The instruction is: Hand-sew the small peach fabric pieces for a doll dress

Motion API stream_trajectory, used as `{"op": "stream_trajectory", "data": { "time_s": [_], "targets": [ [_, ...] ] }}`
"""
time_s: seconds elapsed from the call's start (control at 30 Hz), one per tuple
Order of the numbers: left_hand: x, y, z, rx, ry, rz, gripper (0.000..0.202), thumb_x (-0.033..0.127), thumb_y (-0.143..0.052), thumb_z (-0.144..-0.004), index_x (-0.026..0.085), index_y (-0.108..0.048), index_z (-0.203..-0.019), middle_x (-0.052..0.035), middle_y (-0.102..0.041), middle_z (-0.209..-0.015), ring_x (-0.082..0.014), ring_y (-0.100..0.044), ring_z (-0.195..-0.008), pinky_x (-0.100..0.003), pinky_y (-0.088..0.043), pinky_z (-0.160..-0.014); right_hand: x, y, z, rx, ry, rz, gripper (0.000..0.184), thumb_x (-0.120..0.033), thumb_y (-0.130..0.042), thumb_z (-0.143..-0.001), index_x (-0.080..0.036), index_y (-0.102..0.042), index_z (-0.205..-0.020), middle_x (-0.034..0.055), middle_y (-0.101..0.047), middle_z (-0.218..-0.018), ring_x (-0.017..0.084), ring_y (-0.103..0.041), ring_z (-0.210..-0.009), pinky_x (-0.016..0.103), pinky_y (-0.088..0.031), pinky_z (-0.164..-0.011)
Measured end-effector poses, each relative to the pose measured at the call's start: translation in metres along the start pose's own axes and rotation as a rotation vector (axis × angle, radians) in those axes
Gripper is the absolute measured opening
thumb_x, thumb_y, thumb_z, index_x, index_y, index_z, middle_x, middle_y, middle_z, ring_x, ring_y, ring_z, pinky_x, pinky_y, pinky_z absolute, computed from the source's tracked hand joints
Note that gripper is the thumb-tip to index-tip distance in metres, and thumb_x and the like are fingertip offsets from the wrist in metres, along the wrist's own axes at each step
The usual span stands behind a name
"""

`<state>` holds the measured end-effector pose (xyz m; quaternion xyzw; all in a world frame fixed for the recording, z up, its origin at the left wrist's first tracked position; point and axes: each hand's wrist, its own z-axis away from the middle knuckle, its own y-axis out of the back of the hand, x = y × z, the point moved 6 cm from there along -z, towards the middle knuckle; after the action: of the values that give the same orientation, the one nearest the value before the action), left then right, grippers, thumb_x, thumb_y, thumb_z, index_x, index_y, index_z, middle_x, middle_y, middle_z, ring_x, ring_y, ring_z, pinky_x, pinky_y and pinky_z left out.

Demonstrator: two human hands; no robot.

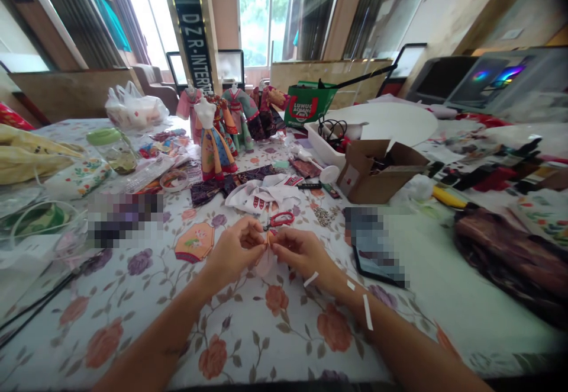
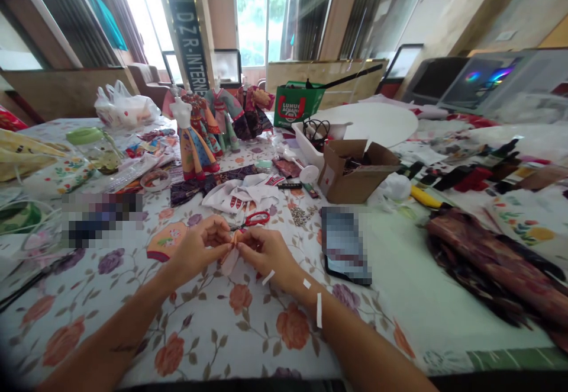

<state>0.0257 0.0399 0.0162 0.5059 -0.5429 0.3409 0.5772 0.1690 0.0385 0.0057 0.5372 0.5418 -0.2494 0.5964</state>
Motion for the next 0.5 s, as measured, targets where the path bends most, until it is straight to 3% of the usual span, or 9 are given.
{"op": "stream_trajectory", "data": {
  "time_s": [0.37,0.5],
  "targets": [
    [0.004,-0.002,0.002,0.022,0.009,-0.029,0.014,0.013,-0.061,-0.071,0.017,-0.054,-0.082,-0.0003,-0.061,-0.075,-0.0117,-0.059,-0.068,-0.023,-0.048,-0.064,-0.008,0.000,0.001,0.006,0.061,0.025,0.012,-0.024,-0.057,-0.084,-0.015,-0.064,-0.078,0.0004,-0.062,-0.068,0.011,-0.054,-0.059,0.020,-0.040,-0.052],
    [0.003,-0.001,0.002,0.008,0.027,-0.030,0.017,0.013,-0.062,-0.070,0.018,-0.053,-0.084,0.0006,-0.062,-0.072,-0.0123,-0.060,-0.066,-0.023,-0.048,-0.062,-0.020,0.009,0.001,0.063,0.121,0.101,0.008,-0.018,-0.054,-0.083,-0.016,-0.062,-0.081,0.0021,-0.063,-0.072,0.012,-0.055,-0.061,0.021,-0.043,-0.053]
  ]
}}
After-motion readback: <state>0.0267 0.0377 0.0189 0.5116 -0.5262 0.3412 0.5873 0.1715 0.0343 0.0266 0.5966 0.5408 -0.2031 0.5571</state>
